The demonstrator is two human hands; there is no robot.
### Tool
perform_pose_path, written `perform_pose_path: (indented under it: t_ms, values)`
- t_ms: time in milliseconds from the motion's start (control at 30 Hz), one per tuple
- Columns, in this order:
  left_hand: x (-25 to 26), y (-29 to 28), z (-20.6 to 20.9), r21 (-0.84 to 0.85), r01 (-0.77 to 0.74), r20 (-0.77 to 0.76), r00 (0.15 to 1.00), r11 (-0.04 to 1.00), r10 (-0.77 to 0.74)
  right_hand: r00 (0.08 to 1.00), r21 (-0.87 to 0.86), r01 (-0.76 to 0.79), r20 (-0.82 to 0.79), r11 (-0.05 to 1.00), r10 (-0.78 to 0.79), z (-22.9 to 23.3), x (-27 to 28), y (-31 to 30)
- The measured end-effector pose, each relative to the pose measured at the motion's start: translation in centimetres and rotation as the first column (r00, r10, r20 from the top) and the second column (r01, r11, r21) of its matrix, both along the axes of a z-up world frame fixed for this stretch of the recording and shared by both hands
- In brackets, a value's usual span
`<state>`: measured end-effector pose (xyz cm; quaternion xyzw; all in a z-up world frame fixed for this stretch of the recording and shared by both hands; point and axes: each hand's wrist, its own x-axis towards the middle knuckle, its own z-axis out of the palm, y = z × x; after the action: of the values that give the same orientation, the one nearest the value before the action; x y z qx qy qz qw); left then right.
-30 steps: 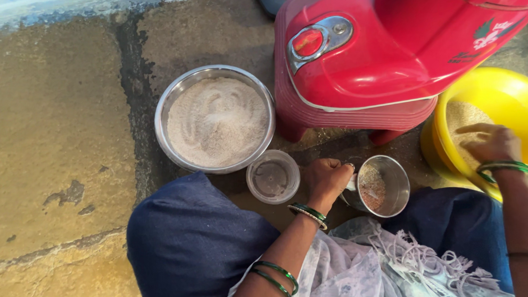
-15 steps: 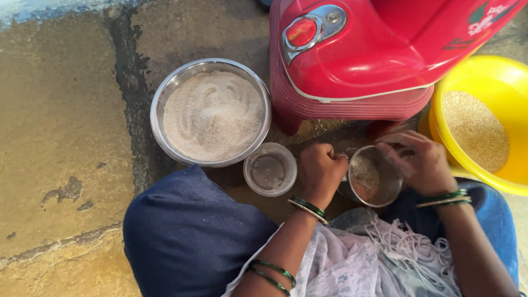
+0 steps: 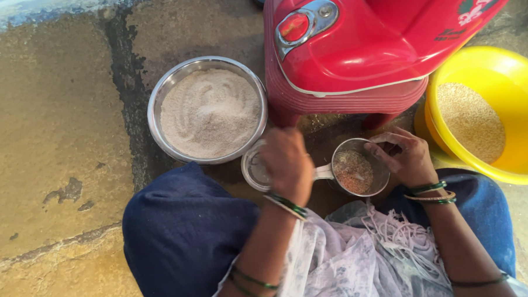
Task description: The person scoops a white powder from a plastic container into a metal bowl, then scrapes the inside of a blender jar to collect remaining powder. They add grains from a yellow bowl into the blender jar, secure the lid, and operate the red blender.
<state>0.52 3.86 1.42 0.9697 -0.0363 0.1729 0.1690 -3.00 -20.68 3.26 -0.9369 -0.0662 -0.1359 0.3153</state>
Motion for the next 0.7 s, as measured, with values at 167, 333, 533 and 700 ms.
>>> perform_pose_path:
  t_ms: [167,333,533,700]
  values:
    - [1.4,3.9,0.1,0.043,0.158,-0.136,0.979,0.987,-0.15,0.999,0.011,-0.026,0.023,1.0,0.025,0.3,-0.2,0.6]
    - [1.1,2.9,-1.4,0.266,0.296,-0.272,0.936,0.917,-0.223,0.982,-0.017,-0.147,0.116,0.989,0.148,0.8,-0.4,1.2]
    - [0.6,1.9,-2.7,0.502,0.452,-0.655,0.755,0.737,-0.017,0.977,0.012,-0.185,0.112,0.983,0.182,0.6,0.1,1.7]
    - [-0.7,0.8,-1.0,0.591,0.4,-0.629,0.773,0.701,0.089,0.985,0.032,-0.152,0.094,0.988,0.148,0.2,0.3,2.0]
